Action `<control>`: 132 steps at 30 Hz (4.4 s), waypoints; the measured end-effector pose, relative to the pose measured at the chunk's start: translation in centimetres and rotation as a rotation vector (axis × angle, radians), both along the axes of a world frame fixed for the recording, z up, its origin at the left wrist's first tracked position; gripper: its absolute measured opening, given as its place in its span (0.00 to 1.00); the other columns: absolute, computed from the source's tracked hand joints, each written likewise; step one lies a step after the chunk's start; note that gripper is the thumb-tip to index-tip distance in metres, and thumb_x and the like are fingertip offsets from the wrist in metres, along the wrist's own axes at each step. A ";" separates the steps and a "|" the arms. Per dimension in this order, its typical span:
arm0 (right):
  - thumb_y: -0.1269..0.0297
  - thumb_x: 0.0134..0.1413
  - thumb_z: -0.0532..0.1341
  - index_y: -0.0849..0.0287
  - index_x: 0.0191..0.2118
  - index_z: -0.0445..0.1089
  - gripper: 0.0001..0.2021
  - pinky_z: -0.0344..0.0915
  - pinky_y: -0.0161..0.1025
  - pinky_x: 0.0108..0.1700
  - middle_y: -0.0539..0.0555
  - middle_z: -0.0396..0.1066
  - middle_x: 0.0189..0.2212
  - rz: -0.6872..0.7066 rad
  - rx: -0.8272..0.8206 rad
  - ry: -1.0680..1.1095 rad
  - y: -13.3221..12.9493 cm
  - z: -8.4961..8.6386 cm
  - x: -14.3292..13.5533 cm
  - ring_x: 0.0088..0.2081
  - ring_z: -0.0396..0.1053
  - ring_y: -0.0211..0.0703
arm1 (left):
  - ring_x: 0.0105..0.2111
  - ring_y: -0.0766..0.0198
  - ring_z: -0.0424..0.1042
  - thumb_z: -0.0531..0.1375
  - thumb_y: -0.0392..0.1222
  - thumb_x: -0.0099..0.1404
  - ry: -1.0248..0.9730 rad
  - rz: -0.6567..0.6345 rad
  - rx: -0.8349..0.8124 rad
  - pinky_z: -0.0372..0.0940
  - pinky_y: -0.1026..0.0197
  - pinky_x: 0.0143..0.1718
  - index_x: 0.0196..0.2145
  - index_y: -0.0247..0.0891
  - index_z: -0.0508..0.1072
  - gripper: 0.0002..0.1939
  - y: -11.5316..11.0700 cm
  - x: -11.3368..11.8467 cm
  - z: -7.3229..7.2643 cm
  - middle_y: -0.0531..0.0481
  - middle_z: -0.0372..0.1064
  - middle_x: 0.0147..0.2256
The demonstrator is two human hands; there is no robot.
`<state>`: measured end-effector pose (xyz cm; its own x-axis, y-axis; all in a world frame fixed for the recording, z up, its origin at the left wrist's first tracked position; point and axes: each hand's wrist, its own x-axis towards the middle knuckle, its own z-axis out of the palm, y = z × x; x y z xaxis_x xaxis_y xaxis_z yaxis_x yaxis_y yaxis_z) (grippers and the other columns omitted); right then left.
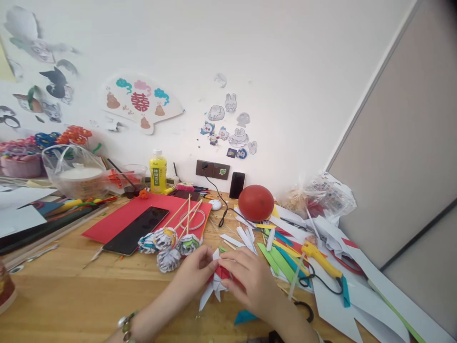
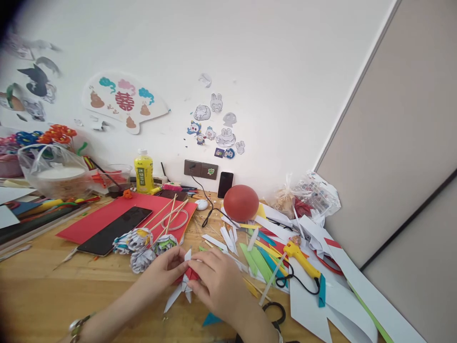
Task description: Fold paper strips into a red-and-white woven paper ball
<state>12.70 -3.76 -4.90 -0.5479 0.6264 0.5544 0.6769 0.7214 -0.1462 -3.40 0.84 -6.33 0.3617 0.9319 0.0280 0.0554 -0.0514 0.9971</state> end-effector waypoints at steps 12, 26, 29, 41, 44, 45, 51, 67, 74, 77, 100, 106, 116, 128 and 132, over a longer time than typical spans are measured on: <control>0.62 0.59 0.52 0.56 0.49 0.65 0.14 0.63 0.46 0.46 0.57 0.68 0.45 -0.004 0.005 0.281 0.0 0.3 0.3 0.46 0.63 0.48 | 0.24 0.66 0.61 0.62 0.51 0.49 -0.125 0.019 0.113 0.59 0.64 0.27 0.23 0.39 0.64 0.14 0.4 -0.5 0.6 0.57 0.60 0.22; 0.57 0.60 0.51 0.53 0.46 0.68 0.13 0.59 0.48 0.50 0.56 0.65 0.47 0.028 -0.098 0.340 0.1 1.1 0.8 0.49 0.59 0.48 | 0.25 0.67 0.63 0.65 0.52 0.49 -0.250 -0.085 -0.039 0.62 0.65 0.28 0.25 0.38 0.66 0.16 0.0 -0.5 0.2 0.57 0.63 0.23; 0.58 0.62 0.49 0.51 0.44 0.69 0.14 0.58 0.48 0.52 0.55 0.64 0.49 -0.008 -0.128 0.414 0.1 0.8 0.7 0.51 0.58 0.46 | 0.25 0.69 0.64 0.64 0.47 0.53 -0.304 -0.138 -0.169 0.63 0.66 0.29 0.27 0.38 0.68 0.12 -0.2 -0.7 0.3 0.57 0.64 0.25; 0.60 0.59 0.54 0.58 0.38 0.72 0.11 0.64 0.39 0.45 0.55 0.69 0.37 0.108 -0.424 0.679 1.4 -0.8 0.2 0.42 0.67 0.42 | 0.26 0.67 0.69 0.66 0.40 0.52 -0.490 -0.090 -0.410 0.65 0.66 0.28 0.35 0.42 0.68 0.13 -0.9 0.1 -0.3 0.56 0.69 0.27; 0.56 0.56 0.55 0.61 0.32 0.72 0.14 0.66 0.37 0.37 0.54 0.69 0.30 0.005 -0.462 0.780 2.2 -2.1 -0.1 0.34 0.68 0.42 | 0.28 0.62 0.72 0.63 0.47 0.54 -0.404 -0.035 -0.354 0.67 0.61 0.29 0.40 0.44 0.67 0.16 -0.7 0.0 -0.4 0.53 0.72 0.30; 0.55 0.56 0.55 0.62 0.31 0.72 0.15 0.66 0.36 0.35 0.54 0.69 0.28 -0.034 -0.474 0.809 2.4 -2.5 -0.2 0.33 0.68 0.42 | 0.31 0.59 0.72 0.61 0.50 0.55 -0.347 -0.017 -0.291 0.67 0.59 0.31 0.39 0.43 0.68 0.15 -0.6 -0.1 -0.4 0.51 0.72 0.32; 0.59 0.53 0.57 0.62 0.31 0.70 0.11 0.65 0.37 0.35 0.54 0.69 0.29 -0.167 -0.416 0.858 2.8 -3.5 -0.5 0.32 0.67 0.42 | 0.49 0.49 0.65 0.60 0.50 0.54 0.094 0.052 0.296 0.61 0.52 0.50 0.35 0.41 0.76 0.14 -0.1 -0.3 -0.2 0.43 0.70 0.45; 0.67 0.47 0.61 0.57 0.43 0.63 0.15 0.65 0.41 0.39 0.52 0.69 0.31 -0.003 -0.552 1.249 2.7 -4.0 -1.2 0.36 0.69 0.44 | 0.48 0.51 0.67 0.62 0.46 0.53 0.045 0.186 0.465 0.67 0.53 0.44 0.39 0.41 0.71 0.15 -0.2 -0.1 -1.3 0.43 0.67 0.45; 0.62 0.41 0.66 0.56 0.37 0.63 0.16 0.65 0.38 0.37 0.51 0.69 0.29 -0.033 -0.576 1.377 3.1 -3.2 -0.6 0.35 0.69 0.44 | 0.40 0.53 0.73 0.63 0.55 0.49 -0.271 0.236 0.006 0.70 0.53 0.39 0.41 0.38 0.65 0.25 0.7 -0.4 -0.4 0.45 0.71 0.37; 0.63 0.41 0.65 0.55 0.35 0.61 0.14 0.65 0.38 0.36 0.50 0.69 0.29 0.013 -0.581 1.405 3.3 -3.5 -0.9 0.35 0.69 0.43 | 0.36 0.54 0.74 0.67 0.52 0.43 -0.296 0.180 -0.093 0.71 0.54 0.36 0.36 0.38 0.67 0.25 0.9 -0.2 -0.4 0.49 0.74 0.30; 0.75 0.49 0.59 0.55 0.31 0.72 0.08 0.63 0.38 0.38 0.52 0.72 0.30 -0.218 -0.169 0.714 1.2 -3.1 -1.8 0.35 0.68 0.44 | 0.31 0.57 0.73 0.62 0.41 0.51 0.200 0.251 0.569 0.69 0.59 0.34 0.26 0.41 0.76 0.03 -0.6 -0.2 -0.6 0.48 0.76 0.28; 0.75 0.46 0.60 0.54 0.32 0.73 0.09 0.62 0.41 0.41 0.53 0.71 0.33 -0.253 -0.271 0.790 1.1 -3.2 -2.1 0.38 0.67 0.47 | 0.34 0.53 0.72 0.63 0.43 0.52 0.194 0.300 0.596 0.67 0.55 0.38 0.28 0.43 0.78 0.05 -0.2 -0.3 -1.2 0.46 0.77 0.30; 0.75 0.41 0.62 0.58 0.25 0.67 0.06 0.61 0.36 0.36 0.49 0.67 0.27 -0.292 -0.433 0.844 1.7 -3.0 -1.8 0.33 0.66 0.43 | 0.32 0.54 0.74 0.59 0.44 0.55 0.216 0.159 0.514 0.67 0.58 0.36 0.28 0.45 0.79 0.08 -0.6 -0.3 -0.3 0.48 0.78 0.30; 0.71 0.43 0.62 0.60 0.27 0.67 0.02 0.62 0.35 0.33 0.49 0.68 0.24 -0.215 -0.676 0.903 1.5 -2.2 -1.5 0.30 0.66 0.41 | 0.27 0.58 0.70 0.59 0.41 0.50 0.362 0.105 0.343 0.62 0.62 0.31 0.20 0.40 0.71 0.05 -0.9 -0.4 1.1 0.52 0.73 0.23; 0.68 0.43 0.62 0.60 0.26 0.65 0.04 0.60 0.33 0.28 0.46 0.65 0.20 -0.104 -0.864 0.963 1.7 -2.4 -1.2 0.25 0.65 0.37 | 0.24 0.62 0.67 0.56 0.40 0.52 0.332 -0.004 0.254 0.60 0.65 0.26 0.20 0.39 0.66 0.05 -0.4 -0.2 0.2 0.55 0.67 0.20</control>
